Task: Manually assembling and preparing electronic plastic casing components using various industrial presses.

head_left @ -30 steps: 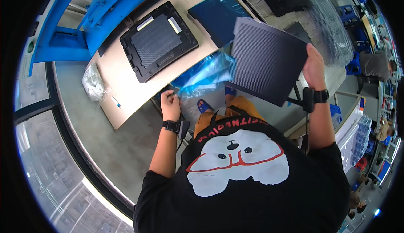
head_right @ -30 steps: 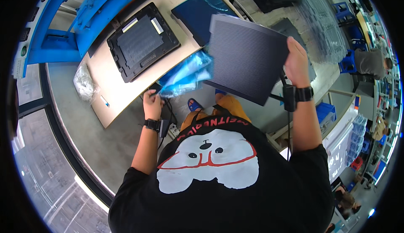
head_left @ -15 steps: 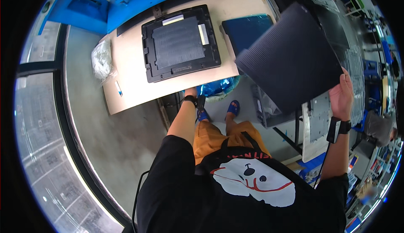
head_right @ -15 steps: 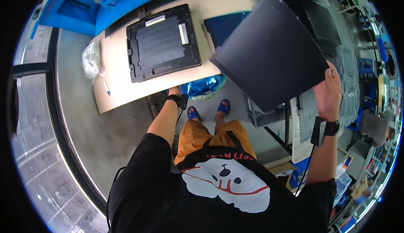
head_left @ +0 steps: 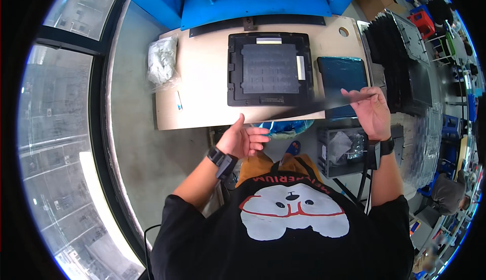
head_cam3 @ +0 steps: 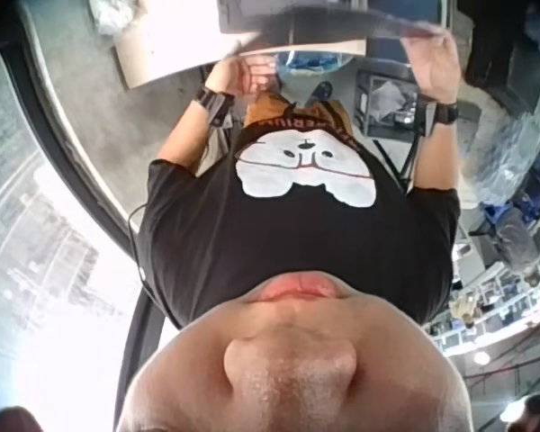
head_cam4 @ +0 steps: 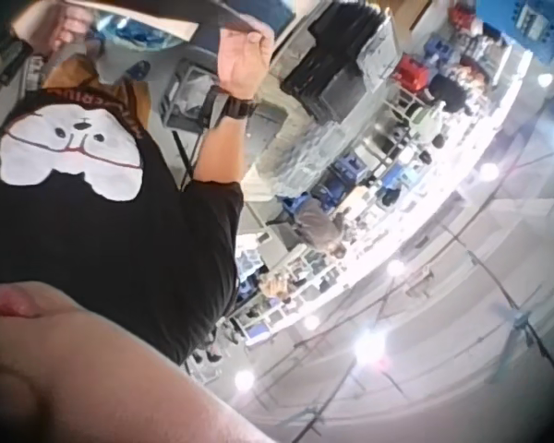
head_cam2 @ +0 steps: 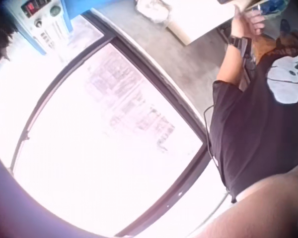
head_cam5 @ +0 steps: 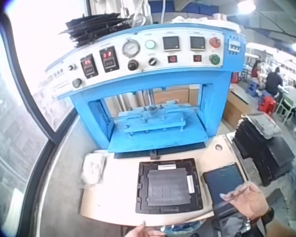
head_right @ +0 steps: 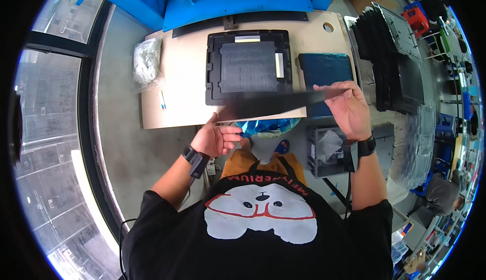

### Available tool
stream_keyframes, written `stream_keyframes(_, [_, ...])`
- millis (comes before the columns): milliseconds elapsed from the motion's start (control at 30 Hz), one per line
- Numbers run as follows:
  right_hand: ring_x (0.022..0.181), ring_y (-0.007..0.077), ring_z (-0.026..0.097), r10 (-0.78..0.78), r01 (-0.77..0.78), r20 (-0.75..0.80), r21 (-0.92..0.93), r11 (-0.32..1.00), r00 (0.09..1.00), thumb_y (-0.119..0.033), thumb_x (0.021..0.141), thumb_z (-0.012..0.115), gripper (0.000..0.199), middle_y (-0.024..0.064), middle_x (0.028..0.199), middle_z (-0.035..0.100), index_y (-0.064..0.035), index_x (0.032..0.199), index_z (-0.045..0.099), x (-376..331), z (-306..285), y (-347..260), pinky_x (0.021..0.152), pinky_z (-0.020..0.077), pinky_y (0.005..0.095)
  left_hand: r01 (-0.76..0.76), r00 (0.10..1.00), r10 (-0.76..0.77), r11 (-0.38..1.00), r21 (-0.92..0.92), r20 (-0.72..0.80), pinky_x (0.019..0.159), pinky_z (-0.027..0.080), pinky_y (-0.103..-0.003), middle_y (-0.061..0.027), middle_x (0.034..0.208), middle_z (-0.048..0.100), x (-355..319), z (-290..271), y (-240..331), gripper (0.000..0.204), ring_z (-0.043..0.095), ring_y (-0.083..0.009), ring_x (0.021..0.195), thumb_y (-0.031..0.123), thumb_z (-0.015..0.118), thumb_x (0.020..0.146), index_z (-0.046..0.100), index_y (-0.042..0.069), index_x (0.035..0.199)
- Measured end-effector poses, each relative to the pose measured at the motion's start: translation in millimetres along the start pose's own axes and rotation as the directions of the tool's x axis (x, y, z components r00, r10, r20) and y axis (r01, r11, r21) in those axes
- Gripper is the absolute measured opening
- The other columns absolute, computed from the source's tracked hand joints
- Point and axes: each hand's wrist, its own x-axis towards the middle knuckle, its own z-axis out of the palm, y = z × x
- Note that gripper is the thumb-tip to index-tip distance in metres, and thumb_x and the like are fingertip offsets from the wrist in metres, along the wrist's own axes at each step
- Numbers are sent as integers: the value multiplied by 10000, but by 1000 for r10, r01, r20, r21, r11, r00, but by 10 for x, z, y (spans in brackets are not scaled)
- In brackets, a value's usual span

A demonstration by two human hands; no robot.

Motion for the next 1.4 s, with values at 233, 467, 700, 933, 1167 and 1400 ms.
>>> stream_keyframes(233, [1362,382,361,-49,14,242,144,989,969,-261,963,577,116,97,1331,527,-166,944,640,485,539,302,1190,85,544,-93,995,101,948,304,-12,925,508,-344,-176,1125,672,-383,90,661,379,670,-231,992,202,514,1012,553,-81,1261])
stream_keyframes(467, [1234,187,512,152,-187,-361,-62,980,920,-244,1046,366,393,116,1325,554,-26,1342,506,625,981,572,1058,382,322,-115,930,252,891,440,-267,673,498,-242,27,836,617,-496,-253,968,56,578,-70,713,112,615,953,631,62,973])
stream_keyframes(700, [1121,149,570,14,-218,-498,-353,910,867,-105,1015,440,320,78,1203,623,31,1286,543,775,277,1092,975,436,291,-277,707,654,605,746,-268,635,518,-234,-9,800,642,113,-363,1071,117,590,-78,678,109,649,933,654,0,976])
stream_keyframes(933, [737,131,635,-158,-367,-512,-767,526,844,-34,879,632,348,116,904,699,29,1219,596,1495,-255,1381,696,505,274,43,423,891,159,986,-162,596,494,-257,-87,724,680,646,-476,1352,189,626,-126,637,141,677,901,683,-41,950])
stream_keyframes(1167, [763,260,644,-207,-389,-408,-912,130,889,-78,826,712,365,157,925,654,22,1168,632,1699,-622,1534,704,521,326,198,401,908,41,979,-119,633,525,-301,-141,755,696,794,-467,1428,189,667,-206,655,140,702,864,688,-36,933])
stream_keyframes(1400, [804,309,646,-226,-352,-371,-928,119,901,-92,826,703,367,174,974,645,14,1171,632,1776,-618,1605,725,533,362,167,353,931,32,985,-90,637,530,-303,-134,751,693,818,-418,1411,171,668,-216,653,128,717,849,666,-31,887])
